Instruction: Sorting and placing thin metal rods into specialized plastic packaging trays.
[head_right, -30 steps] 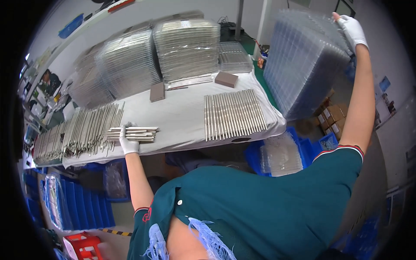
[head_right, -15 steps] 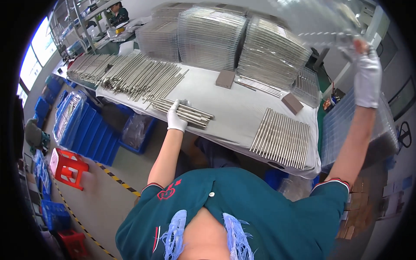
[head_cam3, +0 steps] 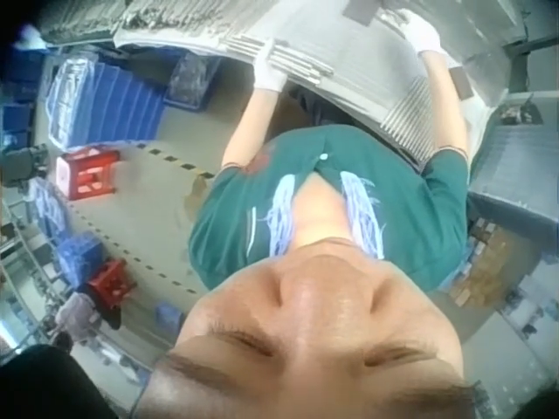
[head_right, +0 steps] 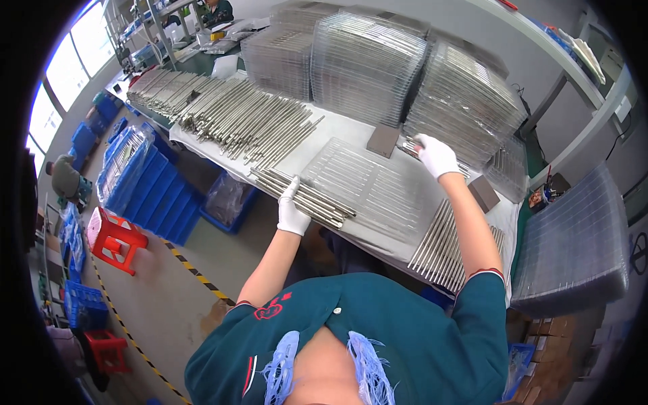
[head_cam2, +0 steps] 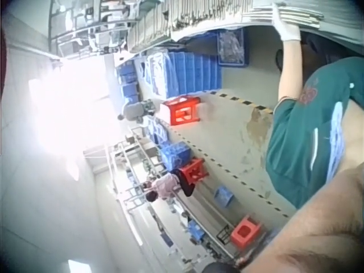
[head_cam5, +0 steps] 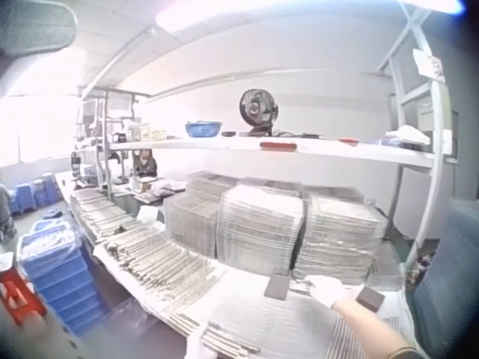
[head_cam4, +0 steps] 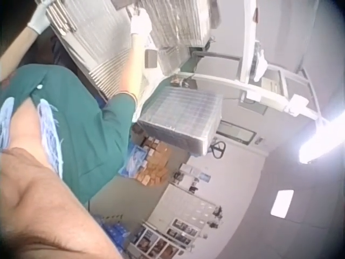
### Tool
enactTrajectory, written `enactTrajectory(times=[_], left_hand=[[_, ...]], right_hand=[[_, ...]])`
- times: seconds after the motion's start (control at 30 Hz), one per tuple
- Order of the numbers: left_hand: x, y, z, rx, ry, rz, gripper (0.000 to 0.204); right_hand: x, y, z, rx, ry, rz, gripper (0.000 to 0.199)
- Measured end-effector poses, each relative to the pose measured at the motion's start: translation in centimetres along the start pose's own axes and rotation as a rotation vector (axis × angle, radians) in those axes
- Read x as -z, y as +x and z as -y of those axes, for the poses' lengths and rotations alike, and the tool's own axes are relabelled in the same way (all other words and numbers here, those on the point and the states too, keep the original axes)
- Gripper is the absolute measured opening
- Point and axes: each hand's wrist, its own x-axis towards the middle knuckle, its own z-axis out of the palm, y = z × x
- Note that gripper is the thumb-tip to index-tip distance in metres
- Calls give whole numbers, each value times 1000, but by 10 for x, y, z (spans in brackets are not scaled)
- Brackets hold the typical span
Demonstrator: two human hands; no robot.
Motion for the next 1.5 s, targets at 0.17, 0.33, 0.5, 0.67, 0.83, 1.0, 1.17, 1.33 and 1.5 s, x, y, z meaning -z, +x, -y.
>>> enactTrajectory(times=[0.17,0.33,0.5,0.67,0.83,1.0,1.17,1.33,1.5], left_hand=[[-7,6,8,65,15,45,12],[-5,1,1,74,62,30,21],[-3,8,9,39,106,59,16],[-1,4,2,8,140,3,18],[-5,3,2,52,103,34,23],[-8,3,7,63,100,29,19],[-7,3,5,56,85,36,19],[-6,7,6,22,87,12,17],[-6,8,4,54,53,11,16]], right_hand=[[-41,69,17,592,-472,-70,40],[-56,111,32,624,-664,251,29],[-64,101,2,678,-672,164,36],[1,72,43,606,-314,-4,27],[56,43,28,-21,-544,377,43],[29,36,-48,-249,-533,470,66],[18,-22,9,393,-227,141,81],[-19,-86,71,547,-102,163,79],[-50,-58,69,466,-19,98,58]])
